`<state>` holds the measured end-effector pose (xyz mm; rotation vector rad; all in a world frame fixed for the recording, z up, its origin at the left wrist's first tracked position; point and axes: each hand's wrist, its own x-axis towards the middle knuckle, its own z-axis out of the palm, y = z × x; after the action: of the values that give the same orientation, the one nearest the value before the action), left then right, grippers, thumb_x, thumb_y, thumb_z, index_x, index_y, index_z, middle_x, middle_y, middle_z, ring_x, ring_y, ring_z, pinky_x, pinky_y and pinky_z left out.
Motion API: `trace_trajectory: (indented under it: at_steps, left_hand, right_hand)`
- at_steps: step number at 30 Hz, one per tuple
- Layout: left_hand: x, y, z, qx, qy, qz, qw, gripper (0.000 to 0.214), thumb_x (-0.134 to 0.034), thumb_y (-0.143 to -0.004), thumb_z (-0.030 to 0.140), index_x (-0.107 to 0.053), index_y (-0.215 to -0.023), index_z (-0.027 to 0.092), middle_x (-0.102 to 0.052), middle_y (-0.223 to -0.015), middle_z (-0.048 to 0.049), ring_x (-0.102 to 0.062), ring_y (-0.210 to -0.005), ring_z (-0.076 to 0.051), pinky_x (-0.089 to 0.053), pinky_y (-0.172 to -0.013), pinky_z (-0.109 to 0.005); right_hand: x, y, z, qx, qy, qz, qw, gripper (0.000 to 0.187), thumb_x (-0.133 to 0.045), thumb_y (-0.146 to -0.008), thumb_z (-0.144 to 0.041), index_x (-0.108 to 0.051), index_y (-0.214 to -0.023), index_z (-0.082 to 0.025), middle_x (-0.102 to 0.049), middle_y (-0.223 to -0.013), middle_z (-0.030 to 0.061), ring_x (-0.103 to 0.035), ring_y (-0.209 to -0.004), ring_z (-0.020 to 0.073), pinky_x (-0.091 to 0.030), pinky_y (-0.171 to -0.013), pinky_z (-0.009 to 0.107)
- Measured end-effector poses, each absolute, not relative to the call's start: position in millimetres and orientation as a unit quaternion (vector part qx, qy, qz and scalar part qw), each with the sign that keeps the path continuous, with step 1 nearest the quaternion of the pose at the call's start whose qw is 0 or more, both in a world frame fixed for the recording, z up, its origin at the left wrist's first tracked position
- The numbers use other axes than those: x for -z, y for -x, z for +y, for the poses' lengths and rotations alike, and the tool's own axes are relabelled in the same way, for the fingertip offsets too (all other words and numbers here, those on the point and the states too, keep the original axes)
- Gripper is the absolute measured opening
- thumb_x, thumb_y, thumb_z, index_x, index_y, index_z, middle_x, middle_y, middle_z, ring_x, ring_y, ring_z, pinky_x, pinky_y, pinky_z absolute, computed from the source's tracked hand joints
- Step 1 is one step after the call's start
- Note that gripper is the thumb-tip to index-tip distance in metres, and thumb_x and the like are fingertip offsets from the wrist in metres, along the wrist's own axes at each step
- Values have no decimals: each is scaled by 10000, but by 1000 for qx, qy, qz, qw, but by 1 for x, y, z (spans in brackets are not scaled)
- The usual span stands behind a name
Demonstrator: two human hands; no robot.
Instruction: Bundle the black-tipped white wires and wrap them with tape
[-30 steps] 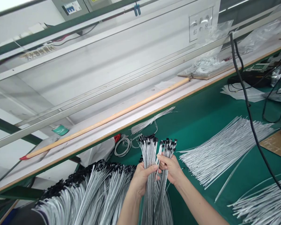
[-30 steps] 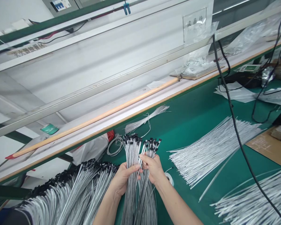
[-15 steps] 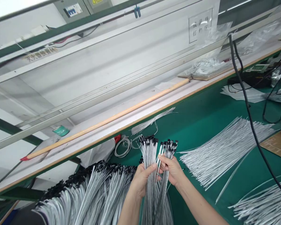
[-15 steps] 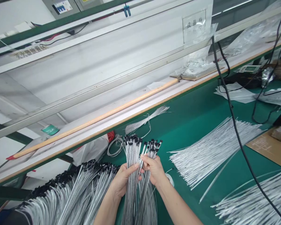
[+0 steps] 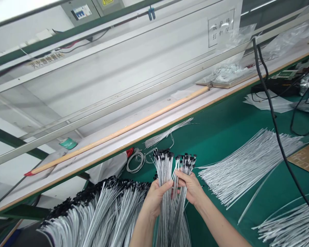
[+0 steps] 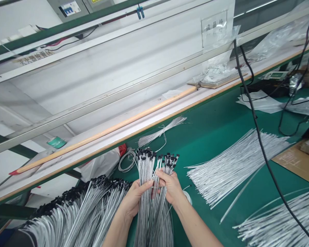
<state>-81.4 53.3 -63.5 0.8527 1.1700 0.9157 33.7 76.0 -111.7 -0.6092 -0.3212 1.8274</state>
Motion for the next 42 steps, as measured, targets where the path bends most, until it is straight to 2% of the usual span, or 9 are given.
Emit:
trace_trajectory:
  at_steps: [6,12,20,30,38,40,42]
  left_hand:
    - [63,84,55,-415,-367,539,634,275,-757,-605,287,-666,-796,111,-635,-646,-40,-550,-557,-118,-450,-542,-247]
    - [62,85,55,-406,-382,525,643,258,-731,-639,296,-668,-798,102,-636,-644,-46,-523,-526,-107,-433,-526,-246]
    - [61,87,55,-401,-395,511,650,274,-712,-656,297,-689,-842,96,-664,-652,-73,-549,-567,-128,-408,-513,-227]
    - [64,87,54,-413,-371,524,646,228,-754,-596,274,-690,-738,107,-650,-680,-62,-550,-621,-130,-436,-553,-231]
    - [58,82,54,-391,-408,514,645,307,-746,-614,269,-700,-878,119,-672,-729,-71,-562,-620,-139,-439,-616,-254]
    - [60,84,54,-395,-396,525,642,281,-750,-609,263,-699,-852,131,-665,-758,-69,-568,-677,-153,-444,-622,-259]
    - [61,87,54,-400,-386,529,641,236,-750,-609,255,-698,-805,134,-654,-772,-68,-569,-738,-166,-448,-623,-258]
  right_hand:
    - [109,-36,77,-758,274,-123,578,299,-805,-505,-289,-536,-521,-161,-331,-325,-103,-282,-339,41,-296,-344,181]
    - [108,-38,74,-782,257,-141,551,259,-785,-524,-337,-602,-573,-160,-265,-321,-111,-311,-337,87,-389,-325,265]
    - [108,-35,76,-772,263,-134,563,271,-790,-521,-352,-613,-551,-149,-301,-315,-105,-310,-322,73,-405,-344,263]
    - [112,-34,77,-777,249,-125,565,272,-782,-546,-333,-577,-555,-154,-303,-323,-106,-327,-342,59,-317,-378,206]
    - [102,-32,78,-712,358,-118,593,304,-781,-468,-255,-490,-448,-173,-318,-294,-103,-257,-314,42,-220,-360,213]
    - [102,-33,78,-709,363,-119,593,256,-773,-472,-246,-531,-466,-161,-332,-301,-99,-251,-316,39,-220,-359,215]
    - [105,-35,78,-716,343,-120,597,210,-771,-483,-250,-615,-563,-134,-434,-361,-75,-256,-326,30,-235,-361,210]
